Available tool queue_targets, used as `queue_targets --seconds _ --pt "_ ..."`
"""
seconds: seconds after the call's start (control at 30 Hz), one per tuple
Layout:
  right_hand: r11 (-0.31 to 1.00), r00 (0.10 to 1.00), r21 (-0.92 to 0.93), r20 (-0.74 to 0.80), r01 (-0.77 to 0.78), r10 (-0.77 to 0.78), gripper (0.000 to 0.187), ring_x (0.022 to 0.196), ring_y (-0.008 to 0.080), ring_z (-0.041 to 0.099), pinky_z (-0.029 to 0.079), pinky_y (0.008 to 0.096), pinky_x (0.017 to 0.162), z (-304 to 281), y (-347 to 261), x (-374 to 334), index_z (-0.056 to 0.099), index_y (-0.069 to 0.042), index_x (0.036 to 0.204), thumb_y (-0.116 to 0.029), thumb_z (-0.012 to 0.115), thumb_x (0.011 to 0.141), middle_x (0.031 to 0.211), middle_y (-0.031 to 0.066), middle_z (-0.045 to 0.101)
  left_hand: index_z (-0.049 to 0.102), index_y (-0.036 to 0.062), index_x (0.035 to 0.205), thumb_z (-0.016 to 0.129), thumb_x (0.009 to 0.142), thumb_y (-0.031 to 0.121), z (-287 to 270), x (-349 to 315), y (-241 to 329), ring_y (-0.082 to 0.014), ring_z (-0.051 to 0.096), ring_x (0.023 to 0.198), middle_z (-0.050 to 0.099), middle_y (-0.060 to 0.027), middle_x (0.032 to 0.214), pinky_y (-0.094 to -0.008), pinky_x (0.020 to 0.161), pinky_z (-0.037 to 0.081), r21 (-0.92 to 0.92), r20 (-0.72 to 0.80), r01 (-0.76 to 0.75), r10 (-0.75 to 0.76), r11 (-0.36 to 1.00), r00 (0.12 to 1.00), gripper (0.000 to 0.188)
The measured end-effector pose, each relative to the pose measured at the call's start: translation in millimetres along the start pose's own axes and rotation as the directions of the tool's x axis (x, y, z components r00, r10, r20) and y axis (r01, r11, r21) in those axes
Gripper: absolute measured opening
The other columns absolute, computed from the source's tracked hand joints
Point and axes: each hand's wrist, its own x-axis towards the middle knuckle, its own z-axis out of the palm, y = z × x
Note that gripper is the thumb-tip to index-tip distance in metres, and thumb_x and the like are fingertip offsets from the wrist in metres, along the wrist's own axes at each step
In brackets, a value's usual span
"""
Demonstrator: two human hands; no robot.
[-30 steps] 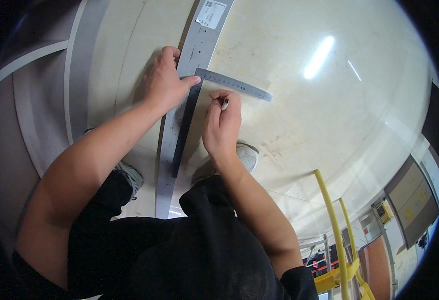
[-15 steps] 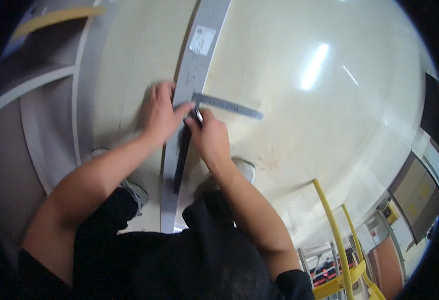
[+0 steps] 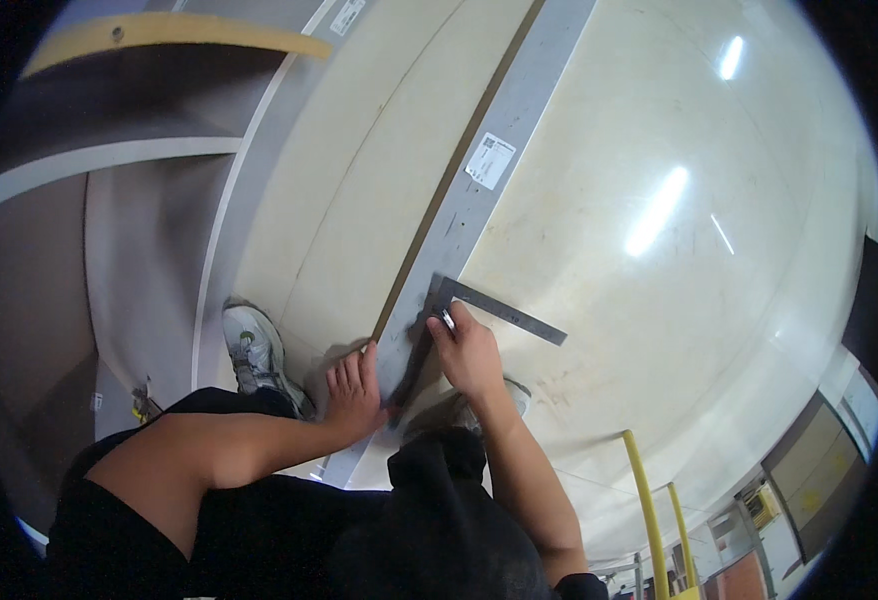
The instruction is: The person uses a metal ruler and a pen to mark multiple measurement points along a long metal strip placed on a flat surface. They repeatedly reposition the ruler and make small marks at regular intervals along the strip.
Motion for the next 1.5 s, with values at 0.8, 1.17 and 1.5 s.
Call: queue_targets --seconds 0.8,1.17,1.5 --pt "0.858 0.918 0.471 -0.397 0.207 -0.004 0.023 0.066 0.0117 0.049 0.043 0.0295 0.061 -22 15 11 0.058 0.000 0.097 -0.021 0.067 0.098 0.069 0.0062 0.056 0.046 0.0119 0.138 0.077 0.081 0.021 -81 179 82 -0.0344 0.054 0.111 0.054 -0.0141 0.115 -0.0502 0.091 0.043 -0.299 -0.519 -0.244 0.057 0.923 0.853 0.066" --pt "0.948 0.964 0.315 -0.263 0.047 0.040 0.029 0.075 0.0452 0.065 0.051 0.0469 0.069 -13 2 27 0.064 0.003 0.092 -0.024 0.072 0.090 0.079 0.0268 0.067 0.052 0.0056 0.128 0.079 0.085 0.022 -70 173 49 -0.0192 0.058 0.078 0.055 -0.0102 0.103 -0.0340 0.072 0.052 -0.440 -0.368 -0.238 0.068 0.866 0.927 0.053" --pt "0.995 0.975 0.098 -0.222 0.036 -0.013 0.034 0.066 0.0368 0.068 0.052 0.0430 0.066 -8 4 18 0.066 0.003 0.086 -0.030 0.071 0.090 0.068 0.0196 0.067 0.052 0.0015 0.125 0.088 0.075 0.025 -80 175 62 -0.0250 0.060 0.093 0.058 -0.0132 0.103 -0.0387 0.082 0.052 -0.305 -0.320 -0.156 0.053 0.940 0.946 0.066"
